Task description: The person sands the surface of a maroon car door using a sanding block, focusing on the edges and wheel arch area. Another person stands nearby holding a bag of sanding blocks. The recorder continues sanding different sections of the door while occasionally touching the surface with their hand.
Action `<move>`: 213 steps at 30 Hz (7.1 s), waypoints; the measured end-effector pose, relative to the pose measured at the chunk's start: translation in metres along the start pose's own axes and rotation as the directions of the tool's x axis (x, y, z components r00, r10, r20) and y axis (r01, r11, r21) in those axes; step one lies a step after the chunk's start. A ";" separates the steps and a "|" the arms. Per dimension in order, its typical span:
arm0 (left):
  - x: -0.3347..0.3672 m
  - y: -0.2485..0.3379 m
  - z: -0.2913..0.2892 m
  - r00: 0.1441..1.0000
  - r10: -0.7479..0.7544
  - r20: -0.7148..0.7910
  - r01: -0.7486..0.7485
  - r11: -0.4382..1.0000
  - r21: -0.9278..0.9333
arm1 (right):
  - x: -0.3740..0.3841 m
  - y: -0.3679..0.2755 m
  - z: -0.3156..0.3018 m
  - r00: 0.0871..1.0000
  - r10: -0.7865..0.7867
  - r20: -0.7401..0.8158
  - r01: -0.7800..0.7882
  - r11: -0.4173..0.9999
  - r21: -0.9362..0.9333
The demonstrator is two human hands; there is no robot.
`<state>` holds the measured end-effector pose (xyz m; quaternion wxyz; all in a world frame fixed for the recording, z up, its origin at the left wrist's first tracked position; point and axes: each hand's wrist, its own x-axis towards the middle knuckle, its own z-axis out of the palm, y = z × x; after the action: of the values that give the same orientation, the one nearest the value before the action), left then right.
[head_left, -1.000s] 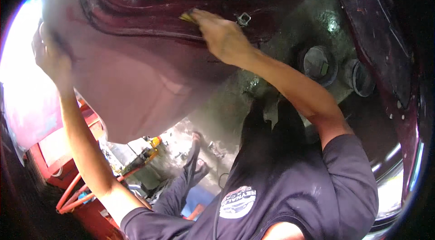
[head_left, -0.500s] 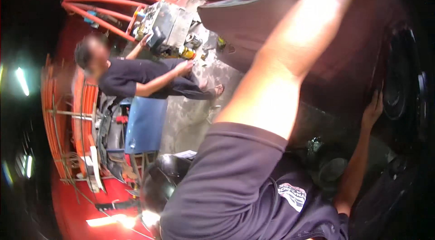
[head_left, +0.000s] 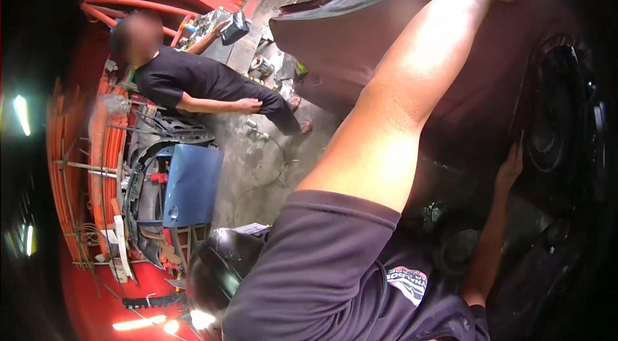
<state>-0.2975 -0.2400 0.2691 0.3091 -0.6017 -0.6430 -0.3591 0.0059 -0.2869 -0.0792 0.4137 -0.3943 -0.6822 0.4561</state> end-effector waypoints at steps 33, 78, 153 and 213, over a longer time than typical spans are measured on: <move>-0.011 0.098 -0.104 0.999 -0.028 0.023 0.028 1.000 0.009 | -0.106 0.079 -0.100 0.998 -0.052 -0.037 0.037 0.938 -0.344; -0.099 0.259 -0.222 0.999 -0.048 0.004 0.048 0.996 -0.077 | -0.262 0.054 -0.221 0.992 0.120 0.044 -0.113 0.984 -0.140; -0.090 0.048 -0.113 0.934 0.159 -0.321 -0.193 0.978 -0.076 | -0.212 -0.211 0.129 0.675 0.066 0.735 0.034 0.992 -0.120; -0.455 -0.327 -0.495 -0.091 0.550 0.830 -0.177 0.812 -0.557 | -0.204 -0.263 0.368 0.316 0.450 0.835 0.126 0.852 -0.507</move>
<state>-0.6014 -0.9093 0.1352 -0.2197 -0.8624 -0.4221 0.1727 -0.3055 -0.6546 0.0398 -0.2201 -0.2170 -0.8371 0.4513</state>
